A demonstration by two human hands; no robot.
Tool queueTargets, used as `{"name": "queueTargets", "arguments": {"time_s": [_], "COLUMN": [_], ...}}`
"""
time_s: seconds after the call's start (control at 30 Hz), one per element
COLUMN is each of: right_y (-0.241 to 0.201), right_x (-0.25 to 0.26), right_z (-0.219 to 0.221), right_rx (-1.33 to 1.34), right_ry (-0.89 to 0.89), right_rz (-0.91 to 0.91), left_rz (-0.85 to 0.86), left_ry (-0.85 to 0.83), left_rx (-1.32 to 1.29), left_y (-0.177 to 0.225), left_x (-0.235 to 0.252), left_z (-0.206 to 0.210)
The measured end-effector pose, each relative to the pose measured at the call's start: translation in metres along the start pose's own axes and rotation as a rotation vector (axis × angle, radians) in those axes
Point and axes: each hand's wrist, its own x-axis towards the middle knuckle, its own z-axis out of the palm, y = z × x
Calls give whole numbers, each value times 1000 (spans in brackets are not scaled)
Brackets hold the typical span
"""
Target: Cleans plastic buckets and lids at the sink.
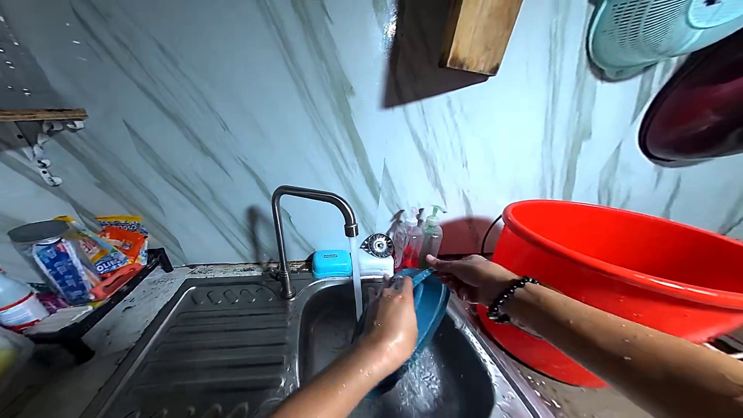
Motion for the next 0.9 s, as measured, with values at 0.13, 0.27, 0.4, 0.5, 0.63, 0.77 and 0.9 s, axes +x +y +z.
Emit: {"name": "queueTargets", "arguments": {"time_s": [0.13,0.27,0.4,0.5,0.63,0.77,0.9], "right_y": [-3,-24,-48,-63,-89,-108,-92], "right_x": [-13,-28,-33,-46,-60,-69,-69], "right_z": [-3,-25,-44,-50,-71,-132,-212], "right_rx": [19,-351,-822,-921,-982,-779,-293], "right_ry": [0,-125,-169,-133,-33,170,416], "right_rz": [1,-109,-277,-352,-499,-607,-543], "left_rz": [128,376,359,85,-277,-463,-482], "left_ry": [18,115,28,-94,-71,-11,34], "left_rx": [-2,-164,-278,-416,-681,-910,-879], "left_y": [7,-17,-68,-110,-137,-136,-133], "left_x": [-13,-25,-15,15,43,59,69], "left_z": [22,47,58,68,81,87,88]}}
